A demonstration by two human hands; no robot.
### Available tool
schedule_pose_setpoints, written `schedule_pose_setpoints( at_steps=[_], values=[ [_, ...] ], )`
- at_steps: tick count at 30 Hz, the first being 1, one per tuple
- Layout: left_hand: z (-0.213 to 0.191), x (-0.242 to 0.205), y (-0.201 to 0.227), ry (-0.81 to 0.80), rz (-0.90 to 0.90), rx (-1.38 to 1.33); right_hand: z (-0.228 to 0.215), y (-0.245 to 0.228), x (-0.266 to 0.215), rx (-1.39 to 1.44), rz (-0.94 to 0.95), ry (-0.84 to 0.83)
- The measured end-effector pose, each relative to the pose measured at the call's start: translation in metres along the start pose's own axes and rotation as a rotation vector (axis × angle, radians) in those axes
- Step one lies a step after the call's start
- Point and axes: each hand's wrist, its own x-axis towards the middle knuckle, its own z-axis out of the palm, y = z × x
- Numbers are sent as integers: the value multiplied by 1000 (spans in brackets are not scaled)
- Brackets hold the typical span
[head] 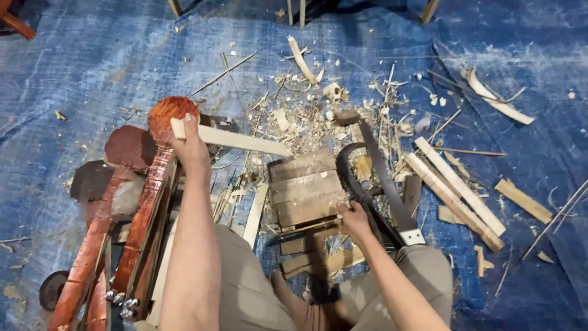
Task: Carving and shaping wood pieces using a saw and a knife on a floor workspace.
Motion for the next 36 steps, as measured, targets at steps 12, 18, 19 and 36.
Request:
schedule_pose_setpoints(
  at_steps=[12,18,19,36],
  values=[
    [-9,-25,36,-14,-11,209,27,29,33,523,38,52],
    [-30,-15,46,-138,50,133,21,36,37,463,-9,17],
    [-28,-19,51,-137,50,131,16,47,54,462,-10,17],
    [3,-30,15,-247,151,272,-88,67,52,-430,-359,147]
  ],
)
